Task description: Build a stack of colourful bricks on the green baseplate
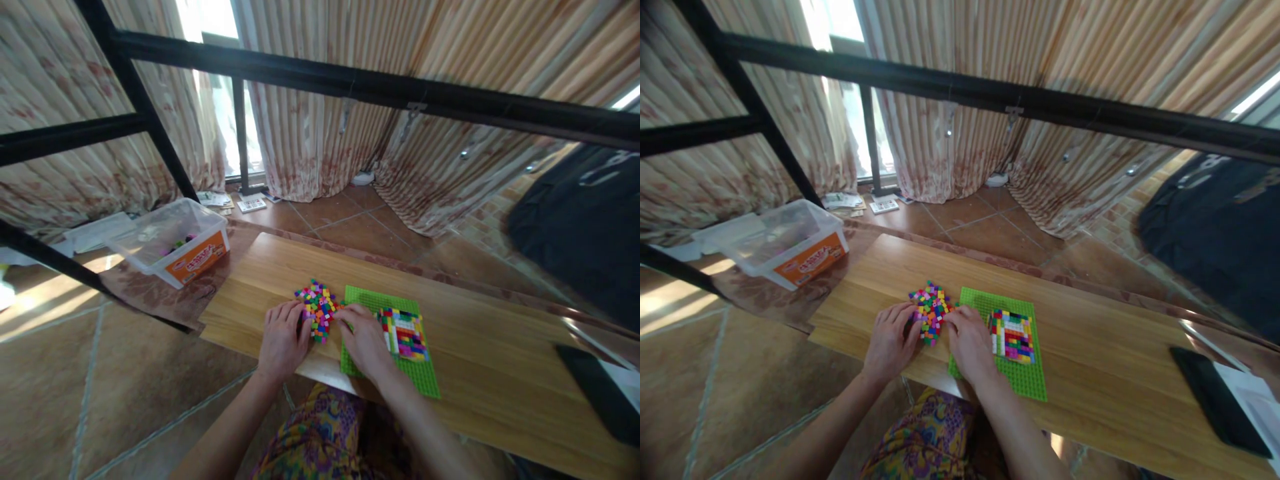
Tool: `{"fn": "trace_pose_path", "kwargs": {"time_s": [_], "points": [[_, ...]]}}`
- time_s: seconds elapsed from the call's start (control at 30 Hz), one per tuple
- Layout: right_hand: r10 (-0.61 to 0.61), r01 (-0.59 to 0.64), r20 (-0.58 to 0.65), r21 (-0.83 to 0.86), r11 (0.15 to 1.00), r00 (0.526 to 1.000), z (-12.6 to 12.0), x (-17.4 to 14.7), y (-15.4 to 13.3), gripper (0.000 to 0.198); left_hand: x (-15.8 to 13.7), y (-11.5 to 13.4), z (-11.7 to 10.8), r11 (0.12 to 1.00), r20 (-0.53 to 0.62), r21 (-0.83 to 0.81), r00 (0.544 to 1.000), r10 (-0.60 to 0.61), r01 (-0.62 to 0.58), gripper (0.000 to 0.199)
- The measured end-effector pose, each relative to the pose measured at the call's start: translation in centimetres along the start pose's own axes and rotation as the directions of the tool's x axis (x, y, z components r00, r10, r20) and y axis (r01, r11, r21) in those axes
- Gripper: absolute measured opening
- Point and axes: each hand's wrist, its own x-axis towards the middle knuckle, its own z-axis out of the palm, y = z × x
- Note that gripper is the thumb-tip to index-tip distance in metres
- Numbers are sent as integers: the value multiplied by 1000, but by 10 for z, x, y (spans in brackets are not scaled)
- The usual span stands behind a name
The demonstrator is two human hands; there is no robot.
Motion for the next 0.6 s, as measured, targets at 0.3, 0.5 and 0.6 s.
{"fn": "trace_pose_path", "kwargs": {"time_s": [0.3, 0.5, 0.6], "points": [[-19, 30, 77, -150, 988, 997, 16, 8, 7, 15, -1, 0, 1, 1000, 25, -8, 999, -21, 21, 27], [-25, 29, 40, -127, 992, 999, 15, 2, 2, 16, 0, 1, 1, 999, 15, -22, 1000, -25, 25, 26], [35, -36, -16, -31, 999, 999, 11, -5, -2, 19, 0, 1, -1, 999, 3, -48, 1000, -20, 20, 27]]}}
